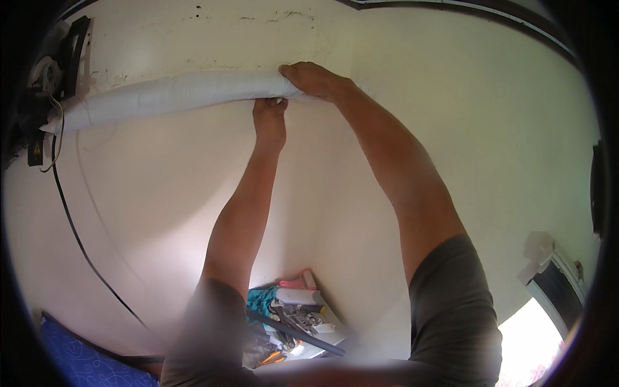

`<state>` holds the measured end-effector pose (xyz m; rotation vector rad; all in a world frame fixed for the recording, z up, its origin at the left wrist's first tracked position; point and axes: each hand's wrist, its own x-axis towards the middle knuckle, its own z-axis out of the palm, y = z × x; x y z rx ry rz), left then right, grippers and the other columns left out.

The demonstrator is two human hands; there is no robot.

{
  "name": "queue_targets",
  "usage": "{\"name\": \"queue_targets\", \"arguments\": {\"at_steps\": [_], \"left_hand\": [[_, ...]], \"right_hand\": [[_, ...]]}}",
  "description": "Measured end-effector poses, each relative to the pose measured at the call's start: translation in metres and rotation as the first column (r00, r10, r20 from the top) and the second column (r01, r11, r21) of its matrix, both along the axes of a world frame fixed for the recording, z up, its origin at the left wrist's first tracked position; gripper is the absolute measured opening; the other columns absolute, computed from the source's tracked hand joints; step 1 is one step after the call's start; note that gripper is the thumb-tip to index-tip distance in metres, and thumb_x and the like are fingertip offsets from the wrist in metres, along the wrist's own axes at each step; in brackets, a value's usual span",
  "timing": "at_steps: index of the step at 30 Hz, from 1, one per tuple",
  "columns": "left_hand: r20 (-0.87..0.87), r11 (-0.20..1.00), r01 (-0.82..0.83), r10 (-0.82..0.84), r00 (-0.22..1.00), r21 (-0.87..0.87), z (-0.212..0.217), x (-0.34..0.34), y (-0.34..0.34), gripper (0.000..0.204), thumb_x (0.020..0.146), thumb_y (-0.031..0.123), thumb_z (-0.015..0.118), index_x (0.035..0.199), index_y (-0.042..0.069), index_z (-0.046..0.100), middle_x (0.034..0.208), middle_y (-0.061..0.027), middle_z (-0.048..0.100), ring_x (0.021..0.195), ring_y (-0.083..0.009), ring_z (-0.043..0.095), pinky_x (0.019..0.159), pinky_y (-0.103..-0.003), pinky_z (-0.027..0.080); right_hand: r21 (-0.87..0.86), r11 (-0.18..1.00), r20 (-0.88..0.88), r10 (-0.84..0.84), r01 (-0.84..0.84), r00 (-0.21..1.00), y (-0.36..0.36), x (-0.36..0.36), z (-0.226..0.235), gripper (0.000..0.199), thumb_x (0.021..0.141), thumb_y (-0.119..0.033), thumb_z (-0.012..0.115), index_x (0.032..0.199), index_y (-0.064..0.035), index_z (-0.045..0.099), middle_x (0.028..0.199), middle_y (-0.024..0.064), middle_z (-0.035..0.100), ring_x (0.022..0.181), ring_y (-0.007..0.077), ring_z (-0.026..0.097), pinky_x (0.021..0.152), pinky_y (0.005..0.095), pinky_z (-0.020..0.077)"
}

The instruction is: The person wraps a white protective sleeve around a ceiling-mounted pipe. They pull the sleeve over the pipe and smooth it along the length, ensuring it covers the exposed section.

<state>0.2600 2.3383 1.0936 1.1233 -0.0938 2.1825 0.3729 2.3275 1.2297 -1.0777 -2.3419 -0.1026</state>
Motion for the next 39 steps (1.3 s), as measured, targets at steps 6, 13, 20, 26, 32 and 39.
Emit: {"name": "queue_targets", "arguments": {"at_steps": [6,13,20,26,32,39], "left_hand": [[0.058,0.983,-0.128,0.137,0.989,-0.131,-0.007,0.010,0.006,0.023,0.095,-0.001,0.065,0.118,-0.005,0.067,0.107,-0.0080,0.069,0.100,-0.0204,0.067,0.096,-0.033,0.052],[-0.530,0.681,-0.715,0.554,0.642,-0.154,-0.020,0.009,-0.009,0.028,0.103,0.025,0.064,0.097,-0.001,0.071,0.076,-0.0121,0.071,0.070,-0.0261,0.068,0.074,-0.039,0.056],[-0.725,0.539,-0.842,0.588,0.359,0.021,-0.011,0.010,-0.010,0.041,0.106,0.029,0.051,0.086,-0.002,0.071,0.068,-0.0144,0.069,0.064,-0.0297,0.067,0.072,-0.043,0.057],[-0.150,0.919,-0.286,0.253,0.956,-0.271,-0.062,0.053,0.028,0.029,0.101,0.003,0.051,0.125,-0.001,0.065,0.113,-0.0141,0.070,0.107,-0.0188,0.070,0.086,-0.032,0.057],[-0.178,0.675,-0.735,0.733,0.657,0.065,-0.009,0.137,0.077,0.042,0.104,0.009,0.060,0.145,0.003,0.058,0.122,-0.0153,0.067,0.106,-0.0226,0.067,0.086,-0.033,0.055],[-0.556,0.141,-0.990,0.824,0.113,0.007,0.018,0.172,0.080,0.038,0.107,0.013,0.060,0.143,0.003,0.058,0.127,-0.0152,0.067,0.109,-0.0226,0.067,0.090,-0.033,0.054]], "right_hand": [[0.054,0.997,-0.286,0.074,-0.061,0.955,0.005,0.004,0.005,0.043,0.105,-0.035,0.050,0.115,0.0004,0.071,0.110,0.0249,0.075,0.095,0.0374,0.072,0.089,0.0498,0.0538],[0.704,0.710,-0.058,0.072,-0.011,0.996,-0.013,0.058,-0.052,0.021,0.089,-0.018,0.070,0.106,-0.0058,0.068,0.102,0.0124,0.069,0.096,0.0345,0.067,0.084,0.0460,0.0559],[0.783,0.619,0.028,-0.129,0.059,0.991,-0.004,0.037,-0.105,0.028,0.090,-0.024,0.076,0.109,-0.0078,0.064,0.105,0.0088,0.063,0.096,0.0291,0.064,0.082,0.0430,0.0573],[0.707,0.703,0.187,-0.085,-0.074,0.979,-0.003,0.055,-0.086,0.021,0.098,-0.018,0.068,0.115,-0.0054,0.064,0.104,0.0123,0.066,0.094,0.0327,0.069,0.079,0.0454,0.0582],[0.652,0.749,0.331,-0.143,-0.117,0.933,-0.024,0.068,-0.070,0.021,0.097,-0.013,0.064,0.115,-0.0030,0.066,0.102,0.0150,0.070,0.099,0.0322,0.070,0.094,0.0465,0.0577],[0.703,0.679,0.544,-0.319,-0.213,0.776,-0.042,0.063,-0.072,0.022,0.094,-0.010,0.062,0.114,-0.0046,0.069,0.097,0.0112,0.071,0.093,0.0290,0.071,0.118,0.0743,0.0309]]}}
